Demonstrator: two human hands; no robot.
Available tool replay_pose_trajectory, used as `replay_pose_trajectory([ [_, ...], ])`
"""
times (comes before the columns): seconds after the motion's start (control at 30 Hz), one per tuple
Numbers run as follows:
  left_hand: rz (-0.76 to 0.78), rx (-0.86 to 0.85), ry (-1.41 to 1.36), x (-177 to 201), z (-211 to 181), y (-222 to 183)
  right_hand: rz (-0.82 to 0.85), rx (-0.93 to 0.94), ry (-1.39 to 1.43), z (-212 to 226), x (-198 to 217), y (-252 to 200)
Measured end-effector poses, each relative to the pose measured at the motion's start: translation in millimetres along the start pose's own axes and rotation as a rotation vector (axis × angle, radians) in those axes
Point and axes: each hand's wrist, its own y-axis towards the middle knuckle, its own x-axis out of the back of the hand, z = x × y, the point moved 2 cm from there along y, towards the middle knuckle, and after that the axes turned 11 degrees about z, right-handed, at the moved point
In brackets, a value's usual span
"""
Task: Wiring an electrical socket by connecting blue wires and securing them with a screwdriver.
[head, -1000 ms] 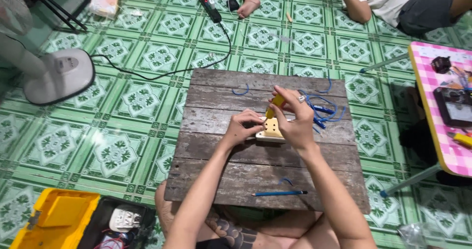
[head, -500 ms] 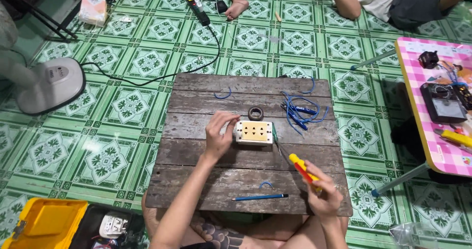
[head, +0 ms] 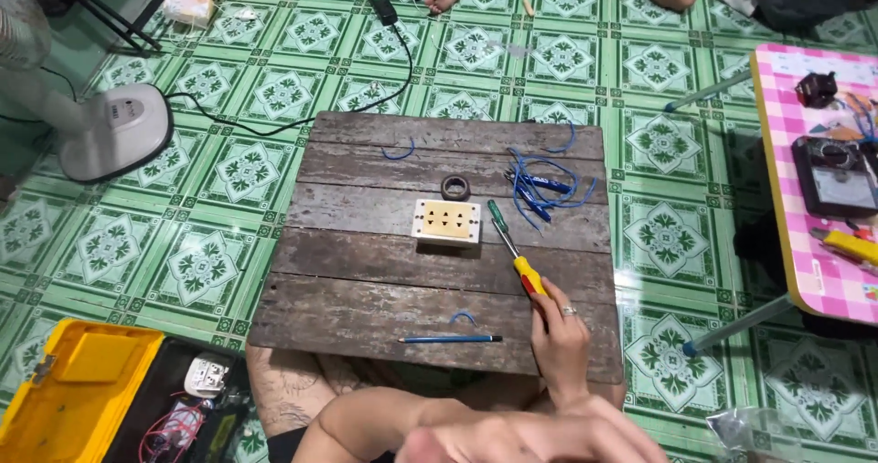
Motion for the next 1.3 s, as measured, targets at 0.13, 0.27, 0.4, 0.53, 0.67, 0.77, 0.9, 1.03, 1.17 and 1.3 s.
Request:
replay_pose_trajectory([
  [0.13, -0.348, -0.087, -0.506, 24, -20, -22, 0.529, -0.729, 0.595, 34, 48, 18],
  [0.27, -0.828, -0.019, 0.527, 56, -43, -84, -0.009, -0.056, 0.042, 12, 22, -5],
  [0.4, -1.062, 0.893, 1.476, 41, -61, -163, -0.002, -0.020, -0.012, 27, 18, -17],
  [0.53, -1.108, 1.142, 1.545, 48, -18, -301, -0.068, -0.007, -0.122, 16, 2, -17],
  [0.67, -1.253, 1.030, 1.552, 57, -19, -301, -0.094, 0.008, -0.156, 15, -4, -13],
  [0.77, -1.291, 0.983, 1.503, 59, -18, -302, -0.103, 0.017, -0.184, 11, -6, -11],
  [0.9, -1.261, 0.994, 1.458, 62, -10, -314, -0.096, -0.046, -0.258, 1, -17, -11],
  [1.03, -1.205, 0.931, 1.458, 80, 5, -332, -0.080, -0.099, -0.258, -6, -25, -6],
  [1.17, -1.097, 0.847, 1.410, 69, -26, -311, -0.079, -0.077, -0.296, -27, -36, 3],
  [1.3, -0.950, 1.332, 1.179, 95, -35, -309, -0.132, -0.189, -0.265, -68, -57, 8],
])
